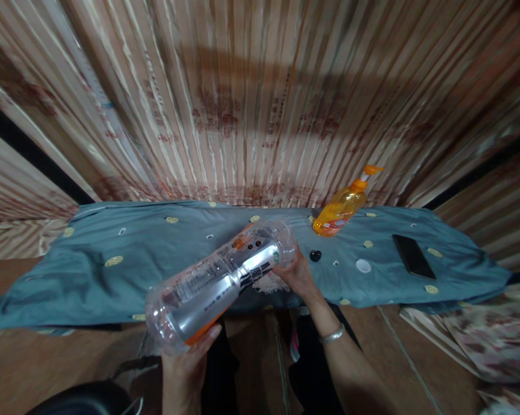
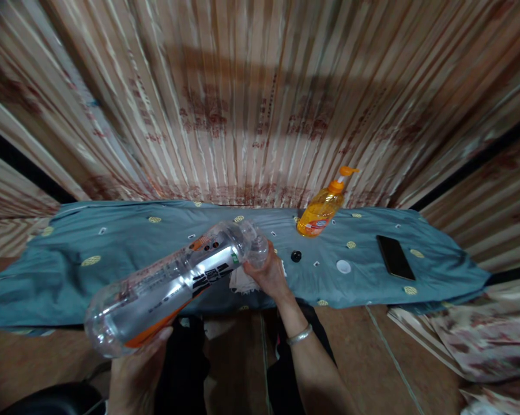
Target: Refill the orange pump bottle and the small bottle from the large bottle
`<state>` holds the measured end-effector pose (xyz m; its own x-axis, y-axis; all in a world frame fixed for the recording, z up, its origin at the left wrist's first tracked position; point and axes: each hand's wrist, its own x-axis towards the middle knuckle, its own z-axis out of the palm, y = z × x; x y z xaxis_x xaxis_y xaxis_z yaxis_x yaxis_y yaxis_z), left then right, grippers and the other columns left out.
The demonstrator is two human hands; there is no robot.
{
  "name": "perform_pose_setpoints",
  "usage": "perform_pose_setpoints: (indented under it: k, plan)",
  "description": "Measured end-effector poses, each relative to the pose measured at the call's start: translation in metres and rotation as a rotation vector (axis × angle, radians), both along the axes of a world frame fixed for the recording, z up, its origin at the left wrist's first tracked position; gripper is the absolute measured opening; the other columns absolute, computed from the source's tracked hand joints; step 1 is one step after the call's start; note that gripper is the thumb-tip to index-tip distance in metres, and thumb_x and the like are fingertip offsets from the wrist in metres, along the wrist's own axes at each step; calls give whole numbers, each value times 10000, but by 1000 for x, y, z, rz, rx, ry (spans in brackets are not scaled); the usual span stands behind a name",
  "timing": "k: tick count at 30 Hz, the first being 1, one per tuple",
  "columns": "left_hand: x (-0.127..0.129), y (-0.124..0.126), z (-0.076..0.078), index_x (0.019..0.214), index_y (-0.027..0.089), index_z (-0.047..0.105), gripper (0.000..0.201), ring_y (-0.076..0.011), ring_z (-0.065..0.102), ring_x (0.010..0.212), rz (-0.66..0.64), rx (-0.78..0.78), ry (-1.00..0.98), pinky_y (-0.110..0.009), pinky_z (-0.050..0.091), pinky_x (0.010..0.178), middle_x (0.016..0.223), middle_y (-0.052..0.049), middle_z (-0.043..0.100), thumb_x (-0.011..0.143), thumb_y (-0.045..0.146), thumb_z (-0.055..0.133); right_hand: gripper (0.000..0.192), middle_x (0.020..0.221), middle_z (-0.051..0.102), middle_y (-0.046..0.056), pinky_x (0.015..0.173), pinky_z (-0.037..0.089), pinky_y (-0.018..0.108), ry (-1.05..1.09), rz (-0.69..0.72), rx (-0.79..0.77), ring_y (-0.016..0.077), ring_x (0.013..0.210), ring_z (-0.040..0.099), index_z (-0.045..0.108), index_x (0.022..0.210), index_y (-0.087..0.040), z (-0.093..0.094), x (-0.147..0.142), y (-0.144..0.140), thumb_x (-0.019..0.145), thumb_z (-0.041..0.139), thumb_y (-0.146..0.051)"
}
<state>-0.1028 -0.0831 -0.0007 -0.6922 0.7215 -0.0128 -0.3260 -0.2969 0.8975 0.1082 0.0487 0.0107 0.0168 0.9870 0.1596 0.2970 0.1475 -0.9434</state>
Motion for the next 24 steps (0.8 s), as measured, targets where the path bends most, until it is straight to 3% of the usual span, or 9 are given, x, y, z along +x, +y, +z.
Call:
perform_pose_setpoints:
  k: [5, 7, 10, 15, 19, 24]
  plan:
    - [-5, -3, 0, 1364, 297, 624, 1067, -218, 726, 1035, -50, -52, 1, -305, 633, 861, 1327, -65, 687, 379, 192, 1020, 695, 1164, 767, 108, 973, 573, 533, -30, -23, -21, 359, 1068, 728, 615, 1321, -214, -6, 0, 0, 671, 791, -390]
    - [-3, -4, 7, 1371, 300, 615, 1066, -236, 729, 1056, -74, -92, 7, -320, 638, 864, 1332, -62, 690, 389, 211, 1023, 695, 1142, 774, 106, 947, 578, 532, -13, -14, -21, 357, 1034, 735, 612, 1327, -217, -7, -1, 0, 683, 784, -413]
    - [9, -6, 23, 1349, 305, 628, 1014, -225, 690, 1165, 19, -83, 19, -229, 615, 846, 1385, -44, 665, 419, 297, 1033, 687, 1126, 777, 108, 934, 576, 534, 1, -16, -9, 361, 1018, 738, 620, 1322, -215, -8, -2, -1, 685, 779, -416]
    - [22, -7, 40, 1365, 324, 612, 1054, -204, 653, 1236, 29, -123, -9, -180, 578, 890, 1399, -17, 663, 402, 385, 1038, 716, 1143, 775, 106, 945, 574, 538, 2, -7, -9, 371, 1039, 737, 613, 1337, -217, -10, 0, -1, 686, 801, -448]
    - [19, -8, 39, 1368, 303, 613, 1002, -226, 687, 1185, 3, -102, -18, -234, 606, 892, 1387, -45, 669, 456, 361, 1025, 775, 1137, 776, 91, 986, 558, 555, -21, -26, -28, 379, 1064, 729, 606, 1346, -234, -12, 1, 0, 642, 847, -451]
    - [11, -6, 26, 1350, 350, 628, 980, -256, 694, 1180, 10, -28, 16, -269, 632, 853, 1326, -33, 684, 454, 322, 1024, 728, 1141, 778, 106, 975, 567, 551, -40, -20, -29, 374, 1055, 737, 591, 1355, -215, -11, 0, -1, 695, 808, -433]
